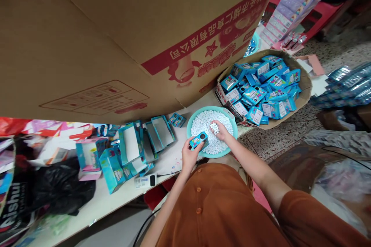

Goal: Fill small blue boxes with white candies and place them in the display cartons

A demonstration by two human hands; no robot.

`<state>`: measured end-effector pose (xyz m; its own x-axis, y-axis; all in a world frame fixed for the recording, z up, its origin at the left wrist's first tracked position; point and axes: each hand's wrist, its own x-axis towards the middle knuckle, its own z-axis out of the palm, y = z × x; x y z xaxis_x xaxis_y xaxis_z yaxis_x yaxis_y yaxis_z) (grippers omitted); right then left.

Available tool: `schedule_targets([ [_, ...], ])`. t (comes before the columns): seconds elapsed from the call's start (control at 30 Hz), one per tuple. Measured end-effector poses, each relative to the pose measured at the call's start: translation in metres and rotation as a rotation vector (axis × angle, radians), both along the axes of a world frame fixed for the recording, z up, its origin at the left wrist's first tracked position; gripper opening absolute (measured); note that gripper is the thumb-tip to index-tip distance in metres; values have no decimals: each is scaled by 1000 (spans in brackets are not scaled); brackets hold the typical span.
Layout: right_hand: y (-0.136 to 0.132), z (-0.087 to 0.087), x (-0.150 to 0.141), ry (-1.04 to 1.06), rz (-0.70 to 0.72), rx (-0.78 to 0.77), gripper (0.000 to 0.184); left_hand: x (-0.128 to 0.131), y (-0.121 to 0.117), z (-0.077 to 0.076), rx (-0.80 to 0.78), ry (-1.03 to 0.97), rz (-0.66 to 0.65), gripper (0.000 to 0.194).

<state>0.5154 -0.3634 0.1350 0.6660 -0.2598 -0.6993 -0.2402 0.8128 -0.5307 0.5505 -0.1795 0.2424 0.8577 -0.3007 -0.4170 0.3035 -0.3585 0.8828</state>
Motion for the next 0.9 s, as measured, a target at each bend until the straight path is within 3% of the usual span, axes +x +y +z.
schedule_targets([
  [0.1,-3,20,1,-46,-69,210,15,-1,-4,-1,11,-66,-50,44],
  [0.17,-5,33,1,-81,-100,269,12,-1,-8,0,15,-98,-77,43],
  [0.37,-8,61,0,-158,-140,272,14,-2,-16,1,6,-138,-109,42],
  [0.7,-7,84,-7,-148,-316,302,10,2,-21,-2,30,-267,-220,35],
  [0.9,3,95,-4,-224,-428,203,9,-1,-25,-5,27,-312,-307,36],
])
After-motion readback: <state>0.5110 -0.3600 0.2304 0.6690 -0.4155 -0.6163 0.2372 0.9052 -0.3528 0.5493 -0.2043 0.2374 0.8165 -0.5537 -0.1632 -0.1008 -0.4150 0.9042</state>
